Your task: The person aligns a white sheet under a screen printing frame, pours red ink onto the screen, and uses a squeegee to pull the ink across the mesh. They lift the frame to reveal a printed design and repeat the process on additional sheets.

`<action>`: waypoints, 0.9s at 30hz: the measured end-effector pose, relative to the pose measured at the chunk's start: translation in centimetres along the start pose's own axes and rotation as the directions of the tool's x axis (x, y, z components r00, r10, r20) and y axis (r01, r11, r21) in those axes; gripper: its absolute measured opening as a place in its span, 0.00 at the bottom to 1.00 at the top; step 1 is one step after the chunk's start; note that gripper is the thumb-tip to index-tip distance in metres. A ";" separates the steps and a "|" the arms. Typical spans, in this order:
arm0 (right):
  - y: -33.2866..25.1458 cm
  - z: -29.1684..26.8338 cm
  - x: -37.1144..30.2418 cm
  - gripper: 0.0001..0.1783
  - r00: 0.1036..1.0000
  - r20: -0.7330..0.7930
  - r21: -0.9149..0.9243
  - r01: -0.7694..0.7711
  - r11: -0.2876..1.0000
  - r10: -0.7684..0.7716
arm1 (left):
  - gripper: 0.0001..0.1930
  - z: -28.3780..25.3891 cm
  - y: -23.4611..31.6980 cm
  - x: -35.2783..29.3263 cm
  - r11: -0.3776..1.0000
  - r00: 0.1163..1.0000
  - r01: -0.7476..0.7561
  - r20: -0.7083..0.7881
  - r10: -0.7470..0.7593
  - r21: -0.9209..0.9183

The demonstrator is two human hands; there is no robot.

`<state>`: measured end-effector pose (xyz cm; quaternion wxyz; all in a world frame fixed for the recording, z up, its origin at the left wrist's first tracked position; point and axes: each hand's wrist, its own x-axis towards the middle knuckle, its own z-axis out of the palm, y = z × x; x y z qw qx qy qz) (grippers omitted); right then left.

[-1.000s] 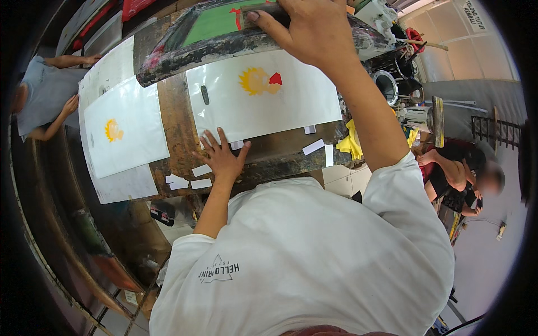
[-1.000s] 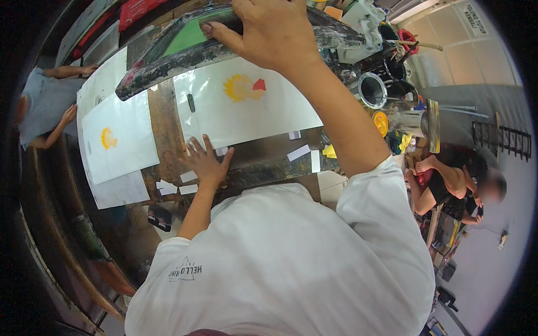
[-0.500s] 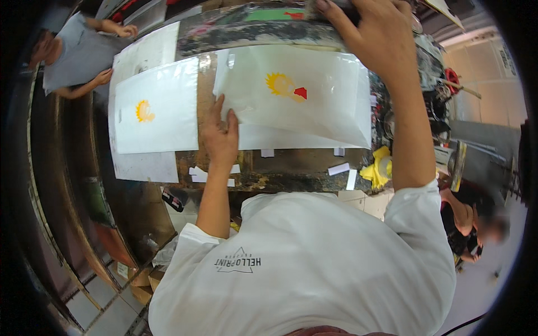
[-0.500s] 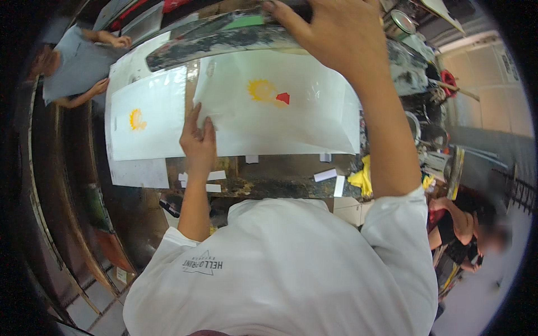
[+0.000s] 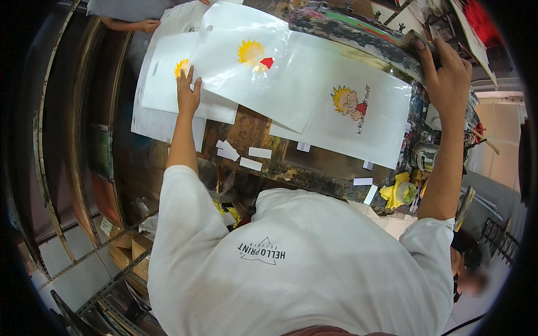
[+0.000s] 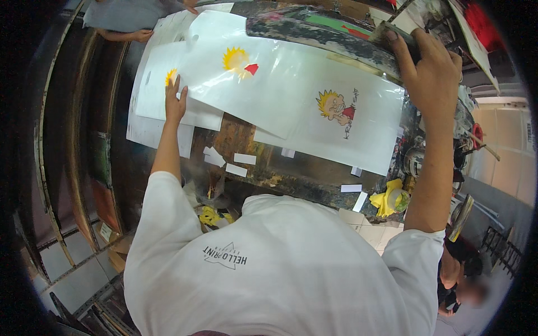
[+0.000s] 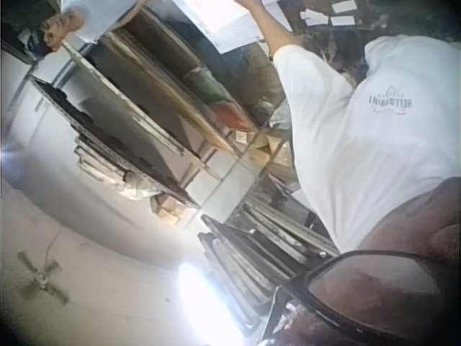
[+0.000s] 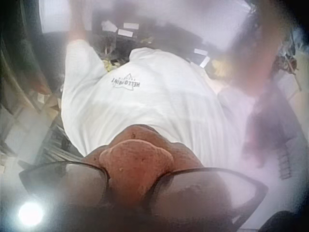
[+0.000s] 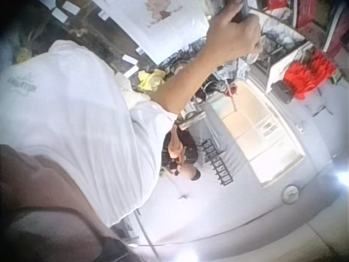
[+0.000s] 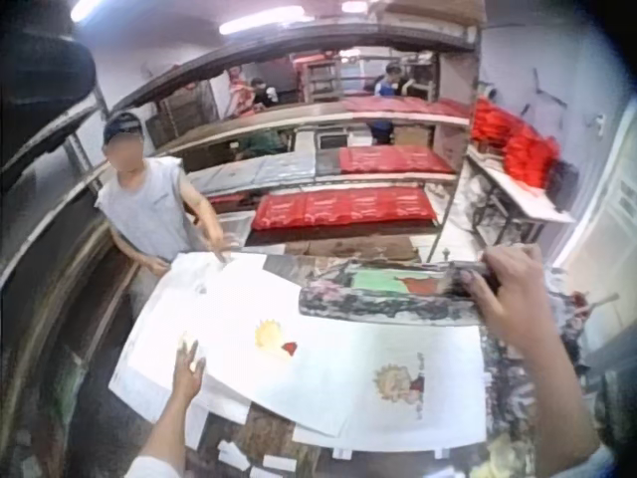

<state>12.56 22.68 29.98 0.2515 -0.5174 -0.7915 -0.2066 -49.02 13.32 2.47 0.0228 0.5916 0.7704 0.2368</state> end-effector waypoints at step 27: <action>-2.3 -2.1 -0.2 0.28 0.997 -0.052 0.100 -0.047 0.994 0.053 | 0.26 -1.2 21.9 -9.6 0.898 0.811 -0.424 0.392 0.434 -0.116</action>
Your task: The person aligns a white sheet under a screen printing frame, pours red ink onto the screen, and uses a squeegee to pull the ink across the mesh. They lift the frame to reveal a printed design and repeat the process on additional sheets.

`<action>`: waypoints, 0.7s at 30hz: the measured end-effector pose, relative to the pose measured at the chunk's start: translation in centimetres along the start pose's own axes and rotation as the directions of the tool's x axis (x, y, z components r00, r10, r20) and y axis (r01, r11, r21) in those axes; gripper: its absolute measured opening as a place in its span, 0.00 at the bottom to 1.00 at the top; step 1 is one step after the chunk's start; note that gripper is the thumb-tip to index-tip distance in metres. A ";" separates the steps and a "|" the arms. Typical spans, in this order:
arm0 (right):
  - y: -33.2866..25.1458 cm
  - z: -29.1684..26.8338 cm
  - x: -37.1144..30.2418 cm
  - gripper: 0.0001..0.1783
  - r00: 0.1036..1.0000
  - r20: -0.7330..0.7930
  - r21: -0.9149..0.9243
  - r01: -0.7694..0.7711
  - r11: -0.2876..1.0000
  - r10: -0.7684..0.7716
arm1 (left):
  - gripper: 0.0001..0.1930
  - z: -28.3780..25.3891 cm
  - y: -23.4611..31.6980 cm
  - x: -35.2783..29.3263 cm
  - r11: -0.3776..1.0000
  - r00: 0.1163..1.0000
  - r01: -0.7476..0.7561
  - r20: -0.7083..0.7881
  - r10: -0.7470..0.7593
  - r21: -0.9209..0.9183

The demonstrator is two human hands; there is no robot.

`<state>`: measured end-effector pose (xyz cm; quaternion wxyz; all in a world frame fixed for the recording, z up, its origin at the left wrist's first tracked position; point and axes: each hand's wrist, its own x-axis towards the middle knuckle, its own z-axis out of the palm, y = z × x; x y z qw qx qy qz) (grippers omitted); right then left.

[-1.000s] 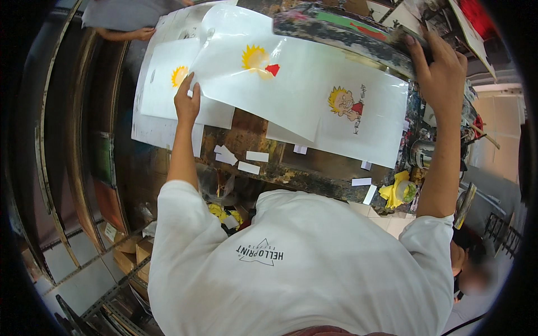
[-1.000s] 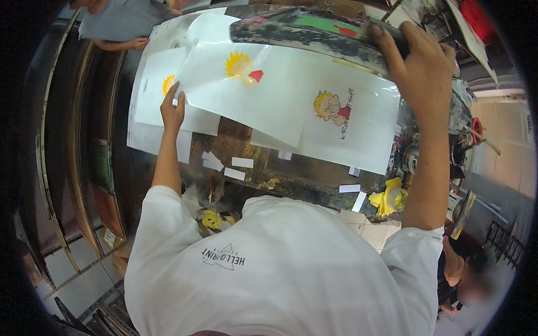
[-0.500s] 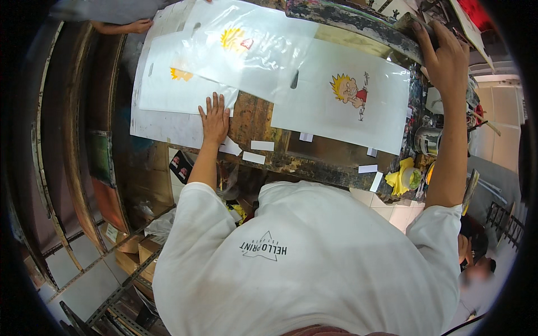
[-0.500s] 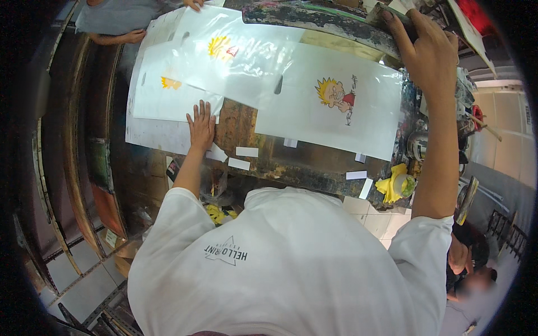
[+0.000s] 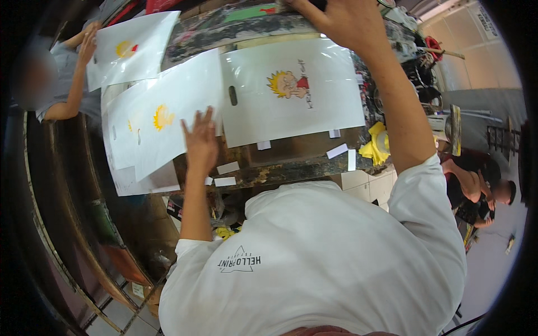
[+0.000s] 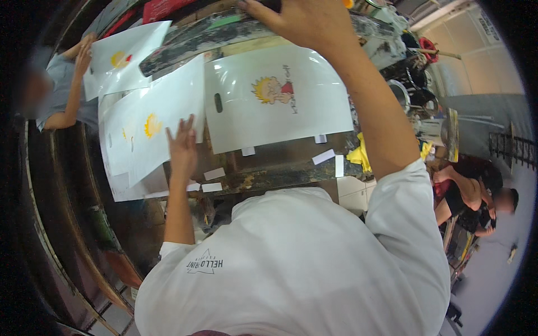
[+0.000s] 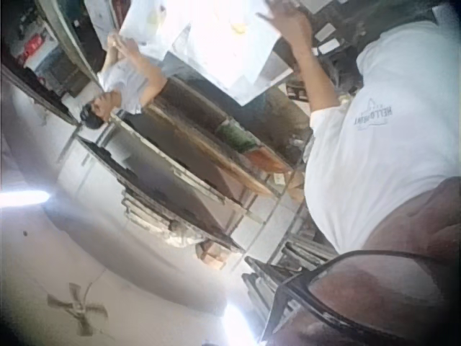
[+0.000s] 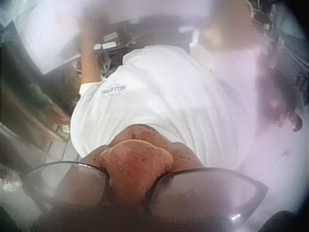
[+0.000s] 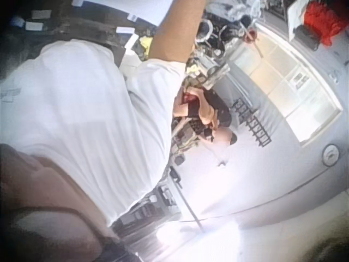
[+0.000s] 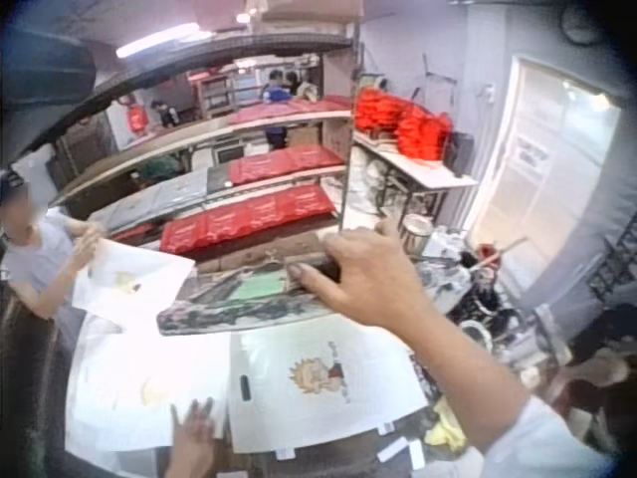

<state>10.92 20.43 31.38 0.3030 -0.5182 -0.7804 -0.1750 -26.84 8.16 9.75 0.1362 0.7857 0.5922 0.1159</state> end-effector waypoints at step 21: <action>1.5 1.3 0.4 0.33 0.998 0.065 0.100 0.008 0.995 -0.015 | 0.56 19.1 18.3 1.5 0.940 0.940 -0.340 0.037 0.340 -0.011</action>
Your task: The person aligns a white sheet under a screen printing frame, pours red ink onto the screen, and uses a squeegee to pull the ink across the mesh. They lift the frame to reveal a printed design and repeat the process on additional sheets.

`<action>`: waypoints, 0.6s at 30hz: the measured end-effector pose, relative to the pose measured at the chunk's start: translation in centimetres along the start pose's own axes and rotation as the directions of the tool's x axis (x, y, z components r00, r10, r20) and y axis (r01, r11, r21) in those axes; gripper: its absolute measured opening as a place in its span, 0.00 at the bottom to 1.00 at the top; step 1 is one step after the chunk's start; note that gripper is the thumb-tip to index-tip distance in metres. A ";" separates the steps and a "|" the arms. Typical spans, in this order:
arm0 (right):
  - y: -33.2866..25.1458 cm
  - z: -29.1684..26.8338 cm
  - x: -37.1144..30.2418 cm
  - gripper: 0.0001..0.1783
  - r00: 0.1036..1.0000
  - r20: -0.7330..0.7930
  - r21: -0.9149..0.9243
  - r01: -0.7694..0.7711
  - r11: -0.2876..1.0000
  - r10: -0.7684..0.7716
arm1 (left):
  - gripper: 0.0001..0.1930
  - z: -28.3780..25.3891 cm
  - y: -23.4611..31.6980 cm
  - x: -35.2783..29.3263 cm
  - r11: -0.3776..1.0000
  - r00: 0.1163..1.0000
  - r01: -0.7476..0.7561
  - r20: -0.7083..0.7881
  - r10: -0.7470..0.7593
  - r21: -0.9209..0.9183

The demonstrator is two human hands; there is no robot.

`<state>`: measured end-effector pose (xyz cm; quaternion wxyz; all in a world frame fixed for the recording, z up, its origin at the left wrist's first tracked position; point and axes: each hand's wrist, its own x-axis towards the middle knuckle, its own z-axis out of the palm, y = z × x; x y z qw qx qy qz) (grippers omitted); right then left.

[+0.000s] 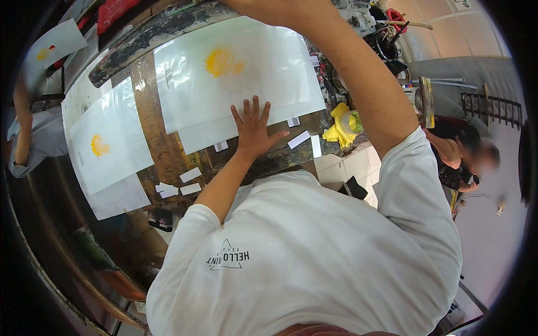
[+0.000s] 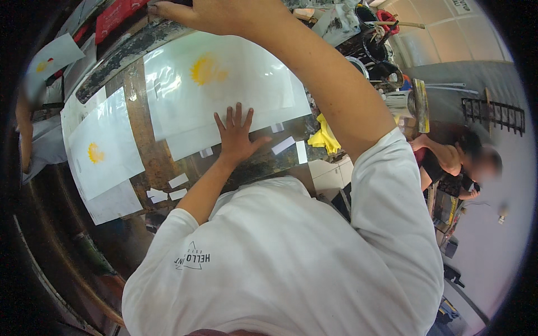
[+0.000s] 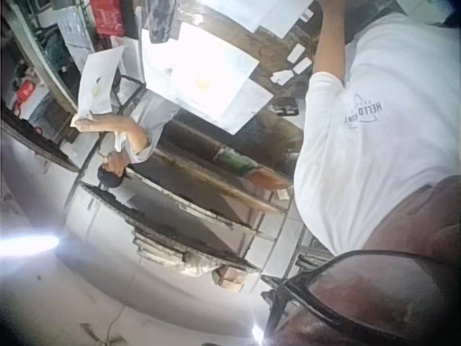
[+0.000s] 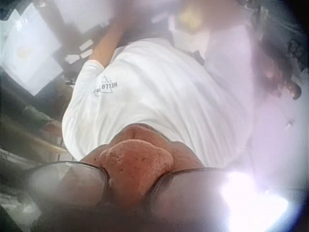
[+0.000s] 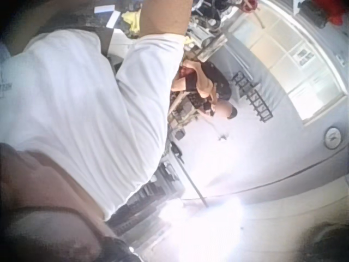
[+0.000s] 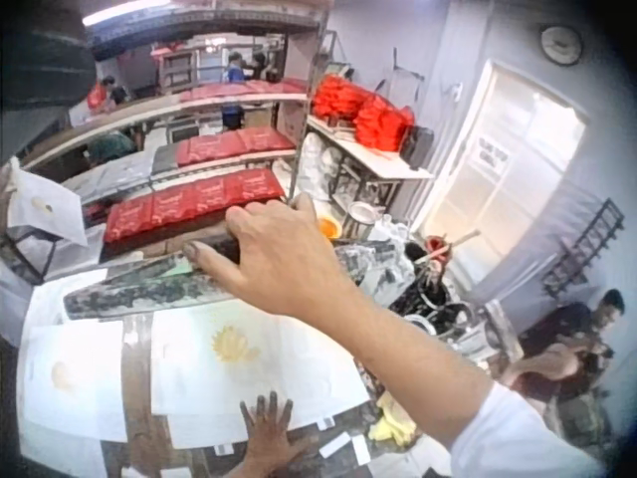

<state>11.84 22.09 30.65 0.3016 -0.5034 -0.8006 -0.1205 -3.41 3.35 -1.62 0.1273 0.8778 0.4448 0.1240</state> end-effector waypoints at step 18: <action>0.4 -1.0 1.1 0.38 0.989 0.130 -0.032 -0.068 0.997 0.071 | 0.49 2.5 2.0 -1.6 0.987 0.987 -0.158 -0.031 0.158 0.019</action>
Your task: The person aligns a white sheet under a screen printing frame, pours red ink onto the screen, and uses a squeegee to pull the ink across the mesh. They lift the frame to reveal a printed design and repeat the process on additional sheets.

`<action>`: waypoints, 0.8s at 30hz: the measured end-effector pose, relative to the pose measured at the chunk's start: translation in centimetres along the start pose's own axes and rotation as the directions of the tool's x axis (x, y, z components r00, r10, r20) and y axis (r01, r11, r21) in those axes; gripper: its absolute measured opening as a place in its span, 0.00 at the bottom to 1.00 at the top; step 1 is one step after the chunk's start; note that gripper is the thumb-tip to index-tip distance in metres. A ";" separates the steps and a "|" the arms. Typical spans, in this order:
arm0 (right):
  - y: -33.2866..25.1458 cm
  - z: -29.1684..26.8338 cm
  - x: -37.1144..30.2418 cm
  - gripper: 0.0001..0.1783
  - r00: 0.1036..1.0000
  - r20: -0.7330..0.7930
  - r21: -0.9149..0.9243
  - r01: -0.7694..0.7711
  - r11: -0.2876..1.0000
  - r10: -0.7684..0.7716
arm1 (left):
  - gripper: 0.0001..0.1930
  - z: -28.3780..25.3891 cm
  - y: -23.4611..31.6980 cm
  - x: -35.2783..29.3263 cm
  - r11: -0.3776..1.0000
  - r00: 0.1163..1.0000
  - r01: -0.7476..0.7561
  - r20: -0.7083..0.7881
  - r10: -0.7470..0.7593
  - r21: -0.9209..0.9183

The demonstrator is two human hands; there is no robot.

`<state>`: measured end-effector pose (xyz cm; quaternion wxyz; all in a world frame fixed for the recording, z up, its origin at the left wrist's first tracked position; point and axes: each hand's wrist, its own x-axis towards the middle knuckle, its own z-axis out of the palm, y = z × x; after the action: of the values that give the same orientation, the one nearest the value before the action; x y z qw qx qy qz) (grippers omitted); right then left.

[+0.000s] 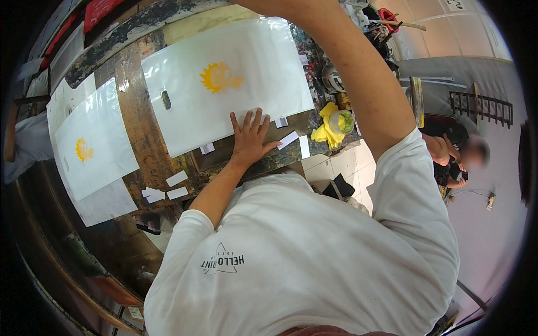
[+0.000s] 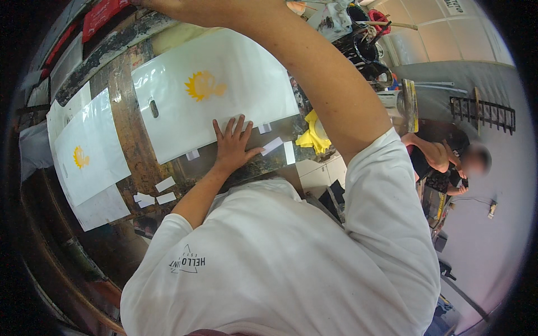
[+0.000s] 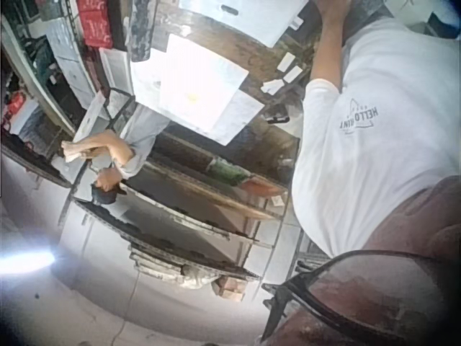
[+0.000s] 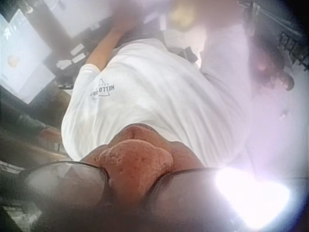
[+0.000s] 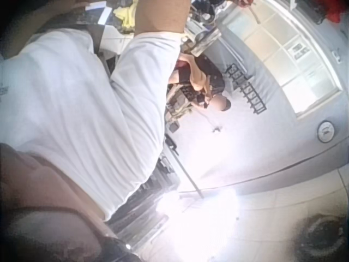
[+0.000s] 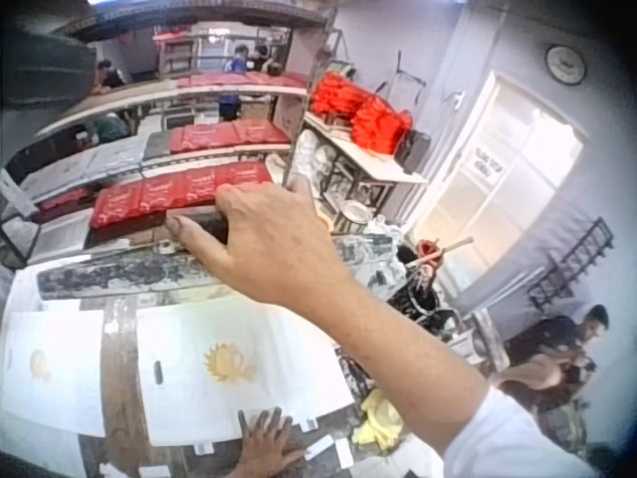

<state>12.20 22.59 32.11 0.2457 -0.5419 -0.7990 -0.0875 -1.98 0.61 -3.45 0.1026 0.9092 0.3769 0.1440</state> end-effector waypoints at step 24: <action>-0.1 0.1 -0.2 0.39 0.999 -0.038 -0.027 -0.007 1.000 0.006 | 0.45 -0.1 0.2 0.4 0.998 0.998 -0.052 -0.045 0.051 -0.022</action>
<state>12.14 22.45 31.96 0.2536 -0.5462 -0.7910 -0.1079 -1.62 0.79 -3.26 0.1010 0.9140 0.3536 0.1714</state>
